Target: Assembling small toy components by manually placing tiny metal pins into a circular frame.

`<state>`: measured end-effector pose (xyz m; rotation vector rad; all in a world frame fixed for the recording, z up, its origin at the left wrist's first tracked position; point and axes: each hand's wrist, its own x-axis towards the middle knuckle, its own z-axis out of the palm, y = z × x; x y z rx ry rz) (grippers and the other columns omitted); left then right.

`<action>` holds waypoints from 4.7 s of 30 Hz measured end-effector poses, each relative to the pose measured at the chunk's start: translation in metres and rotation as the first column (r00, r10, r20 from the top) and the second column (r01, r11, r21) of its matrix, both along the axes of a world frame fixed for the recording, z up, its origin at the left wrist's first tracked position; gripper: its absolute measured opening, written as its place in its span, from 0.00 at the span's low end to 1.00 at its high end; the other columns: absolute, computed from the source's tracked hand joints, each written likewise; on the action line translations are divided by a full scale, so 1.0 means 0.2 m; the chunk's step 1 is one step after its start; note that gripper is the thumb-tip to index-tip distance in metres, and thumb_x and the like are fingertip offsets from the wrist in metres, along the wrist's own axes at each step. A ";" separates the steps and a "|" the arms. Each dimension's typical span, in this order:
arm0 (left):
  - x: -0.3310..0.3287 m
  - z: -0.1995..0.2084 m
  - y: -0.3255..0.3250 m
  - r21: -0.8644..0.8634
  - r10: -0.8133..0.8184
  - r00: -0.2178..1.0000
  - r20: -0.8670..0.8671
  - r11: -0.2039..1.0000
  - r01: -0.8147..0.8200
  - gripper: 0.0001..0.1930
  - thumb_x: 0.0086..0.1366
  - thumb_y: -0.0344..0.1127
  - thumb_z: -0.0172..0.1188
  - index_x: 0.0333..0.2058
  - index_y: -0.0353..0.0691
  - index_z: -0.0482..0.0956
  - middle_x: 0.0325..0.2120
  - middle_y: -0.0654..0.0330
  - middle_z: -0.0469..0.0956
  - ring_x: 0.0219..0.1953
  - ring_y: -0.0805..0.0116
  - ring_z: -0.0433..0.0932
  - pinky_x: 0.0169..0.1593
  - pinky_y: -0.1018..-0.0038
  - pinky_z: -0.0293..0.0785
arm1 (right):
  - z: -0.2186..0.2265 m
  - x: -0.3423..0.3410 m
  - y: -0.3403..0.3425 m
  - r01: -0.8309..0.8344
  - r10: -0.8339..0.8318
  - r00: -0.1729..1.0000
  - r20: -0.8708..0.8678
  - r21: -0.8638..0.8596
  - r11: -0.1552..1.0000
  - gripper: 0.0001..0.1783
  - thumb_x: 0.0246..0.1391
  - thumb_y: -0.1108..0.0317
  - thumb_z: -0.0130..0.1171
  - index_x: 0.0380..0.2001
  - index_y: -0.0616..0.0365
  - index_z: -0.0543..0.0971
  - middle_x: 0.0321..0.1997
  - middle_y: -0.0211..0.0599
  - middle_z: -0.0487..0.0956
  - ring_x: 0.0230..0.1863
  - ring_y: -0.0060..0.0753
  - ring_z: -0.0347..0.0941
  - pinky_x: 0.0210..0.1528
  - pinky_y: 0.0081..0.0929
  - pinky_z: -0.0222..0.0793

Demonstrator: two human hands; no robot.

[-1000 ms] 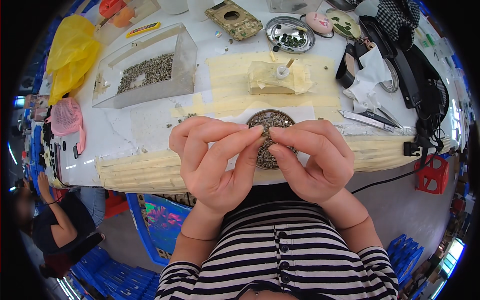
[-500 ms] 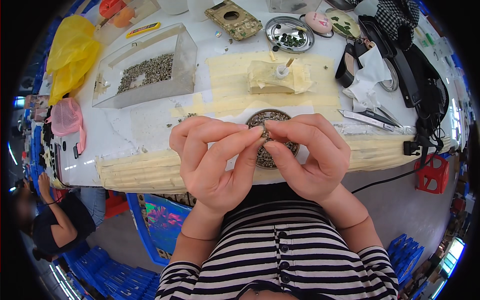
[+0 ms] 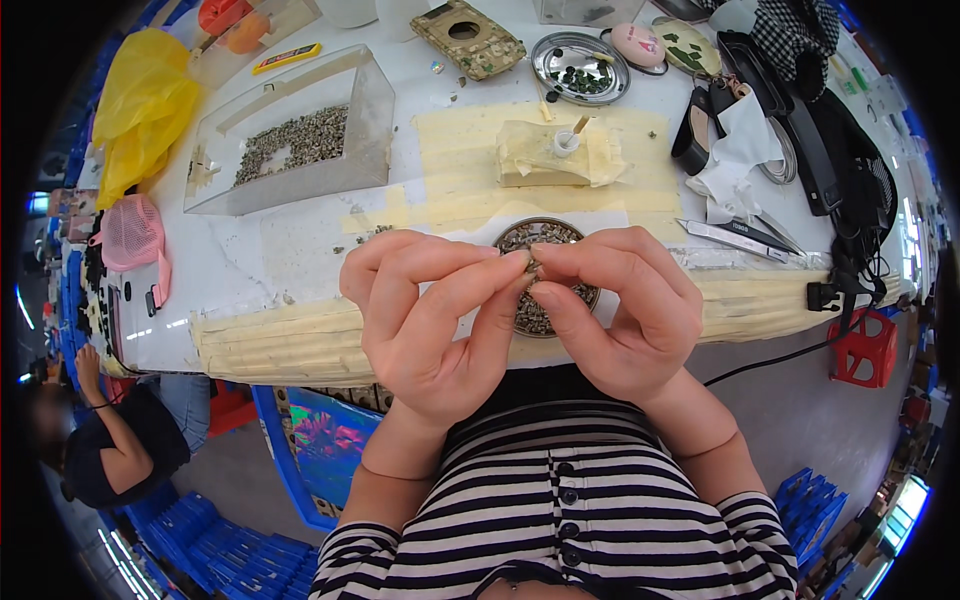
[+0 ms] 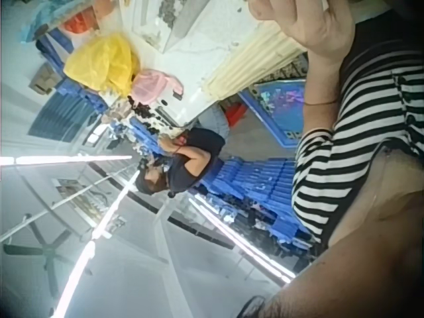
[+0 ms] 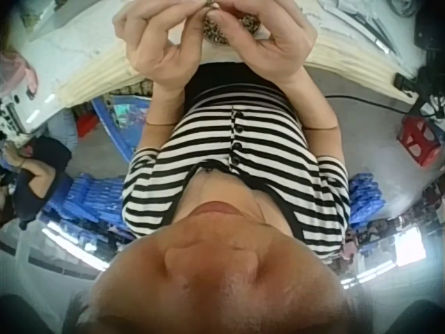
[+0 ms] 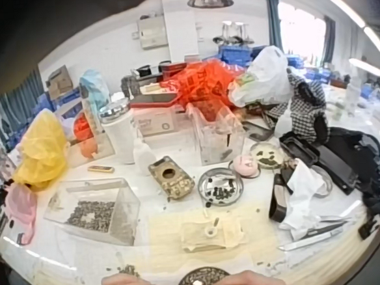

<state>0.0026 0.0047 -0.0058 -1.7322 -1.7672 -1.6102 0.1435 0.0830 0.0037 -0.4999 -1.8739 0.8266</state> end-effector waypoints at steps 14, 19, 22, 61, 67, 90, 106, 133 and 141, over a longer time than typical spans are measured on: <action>0.00 0.00 0.00 0.004 -0.009 1.000 0.012 1.000 0.009 0.13 0.49 0.26 0.74 0.35 0.47 0.87 0.32 0.68 0.80 0.37 0.66 0.72 0.45 0.72 0.64 | 0.00 -0.01 0.01 -0.004 0.004 1.000 0.024 0.021 1.000 0.15 0.42 0.76 0.74 0.37 0.63 0.85 0.31 0.38 0.81 0.27 0.28 0.78 0.26 0.21 0.74; 0.00 0.00 0.00 0.008 -0.009 1.000 0.013 1.000 0.009 0.13 0.49 0.26 0.73 0.35 0.47 0.87 0.31 0.68 0.80 0.37 0.66 0.72 0.45 0.72 0.64 | 0.00 -0.01 0.01 -0.009 0.009 1.000 0.025 0.022 1.000 0.15 0.43 0.76 0.74 0.37 0.63 0.85 0.31 0.39 0.81 0.27 0.28 0.78 0.27 0.21 0.74; 0.00 0.00 0.00 0.012 -0.010 1.000 0.019 1.000 0.010 0.13 0.49 0.26 0.73 0.35 0.47 0.87 0.31 0.68 0.80 0.37 0.66 0.72 0.45 0.72 0.64 | 0.00 -0.01 0.01 -0.017 0.016 0.999 0.029 0.038 0.999 0.15 0.43 0.76 0.74 0.37 0.63 0.85 0.31 0.39 0.81 0.27 0.28 0.79 0.27 0.20 0.75; 0.00 0.00 -0.01 -0.019 0.025 0.999 -0.044 0.999 -0.026 0.12 0.50 0.26 0.72 0.35 0.45 0.86 0.33 0.67 0.80 0.39 0.64 0.71 0.46 0.70 0.65 | 0.00 -0.01 0.01 0.004 -0.005 1.000 0.031 0.026 1.000 0.15 0.42 0.77 0.74 0.37 0.63 0.85 0.31 0.38 0.82 0.26 0.28 0.78 0.26 0.21 0.75; 0.00 -0.01 0.00 -0.008 0.036 0.999 -0.035 0.999 -0.036 0.13 0.48 0.27 0.73 0.35 0.47 0.86 0.32 0.69 0.80 0.39 0.66 0.72 0.46 0.71 0.63 | -0.01 -0.01 0.00 0.030 -0.027 0.999 -0.031 0.100 0.994 0.16 0.41 0.78 0.74 0.38 0.62 0.85 0.31 0.37 0.82 0.26 0.27 0.78 0.25 0.20 0.74; 0.00 0.00 0.00 -0.008 0.018 1.000 -0.005 1.000 -0.018 0.13 0.49 0.27 0.73 0.35 0.47 0.87 0.31 0.69 0.80 0.39 0.65 0.72 0.45 0.71 0.64 | -0.01 0.00 0.01 -0.015 0.016 1.000 -0.012 0.062 0.998 0.16 0.42 0.77 0.73 0.38 0.63 0.85 0.31 0.38 0.81 0.27 0.28 0.78 0.27 0.21 0.74; 0.00 0.00 0.00 0.004 -0.002 1.000 0.000 1.000 0.002 0.13 0.49 0.27 0.73 0.35 0.48 0.86 0.31 0.69 0.80 0.37 0.66 0.72 0.46 0.72 0.64 | -0.01 -0.01 0.01 -0.022 0.020 0.998 0.055 0.029 0.999 0.15 0.44 0.75 0.73 0.39 0.63 0.85 0.32 0.39 0.81 0.27 0.30 0.78 0.27 0.22 0.74; 0.00 0.00 0.00 0.009 -0.008 1.000 0.012 1.000 0.008 0.13 0.48 0.26 0.73 0.35 0.47 0.87 0.31 0.68 0.80 0.38 0.66 0.72 0.45 0.71 0.65 | -0.01 -0.01 0.01 -0.030 0.029 0.997 0.067 0.020 0.999 0.14 0.45 0.75 0.73 0.38 0.63 0.85 0.32 0.39 0.81 0.27 0.29 0.78 0.27 0.22 0.74; -0.01 0.02 0.00 -0.015 -0.029 0.999 -0.028 0.999 0.029 0.13 0.48 0.25 0.72 0.34 0.46 0.86 0.31 0.67 0.80 0.37 0.64 0.72 0.45 0.70 0.65 | -0.02 0.00 0.00 -0.014 0.015 0.999 0.048 -0.022 1.000 0.13 0.44 0.77 0.73 0.36 0.64 0.84 0.31 0.38 0.80 0.28 0.27 0.77 0.30 0.20 0.73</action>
